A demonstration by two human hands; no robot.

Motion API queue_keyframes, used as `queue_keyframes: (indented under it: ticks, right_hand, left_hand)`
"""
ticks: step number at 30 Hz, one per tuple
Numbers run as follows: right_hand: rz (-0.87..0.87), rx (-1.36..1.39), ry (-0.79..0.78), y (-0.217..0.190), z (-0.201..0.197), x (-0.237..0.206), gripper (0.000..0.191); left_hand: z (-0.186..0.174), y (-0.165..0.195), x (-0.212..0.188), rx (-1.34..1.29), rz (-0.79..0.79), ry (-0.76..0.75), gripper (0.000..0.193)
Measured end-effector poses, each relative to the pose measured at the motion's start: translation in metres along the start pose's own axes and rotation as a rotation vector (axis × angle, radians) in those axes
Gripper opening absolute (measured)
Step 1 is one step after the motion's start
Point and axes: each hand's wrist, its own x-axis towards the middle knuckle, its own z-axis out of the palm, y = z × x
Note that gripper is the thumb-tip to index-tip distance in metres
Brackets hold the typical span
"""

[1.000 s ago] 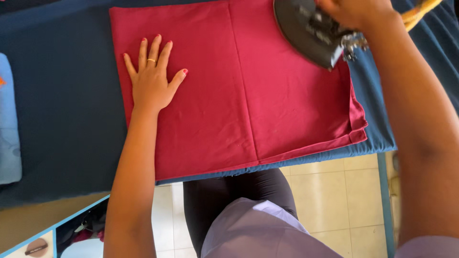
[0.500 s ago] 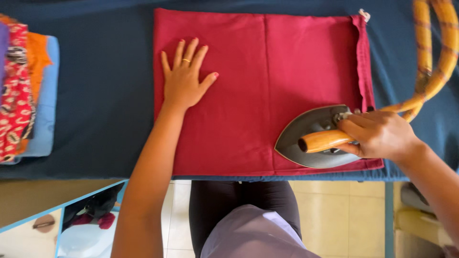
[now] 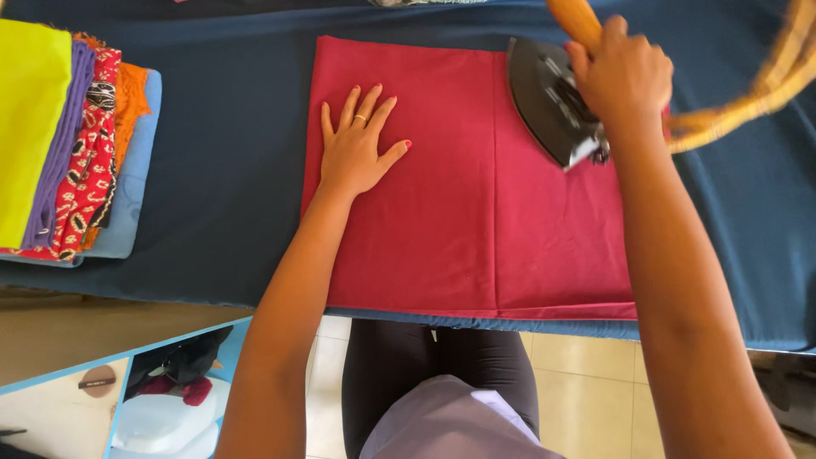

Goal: The person irons a red garment on a padded ironing table using a steam iron. They repeatedly smooth the fabric, reposition it, and press different sections until the garment is flat and wrinkle-free.

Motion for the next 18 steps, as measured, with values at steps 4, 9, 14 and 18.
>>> queue_keyframes:
  ticks: [4,9,14,18]
  right_hand:
    - [-0.257,0.209,-0.144,0.005,-0.011,0.021,0.053]
    - [-0.511,0.299,-0.231,-0.011,-0.050,-0.005,0.049]
    - [-0.290,0.124,-0.044,-0.051,-0.055,-0.048,0.053]
    - [-0.032,-0.010,-0.008,-0.077,-0.025,-0.018,0.054]
  left_hand:
    - [0.003,0.000,0.000,-0.001,0.003,0.017,0.072]
    - [-0.006,-0.019,0.007,0.006,0.113,-0.001,0.070]
    - [-0.036,-0.083,-0.008,0.031,0.031,0.068,0.060]
    - [-0.030,-0.099,-0.014,-0.008,0.046,0.299,0.056]
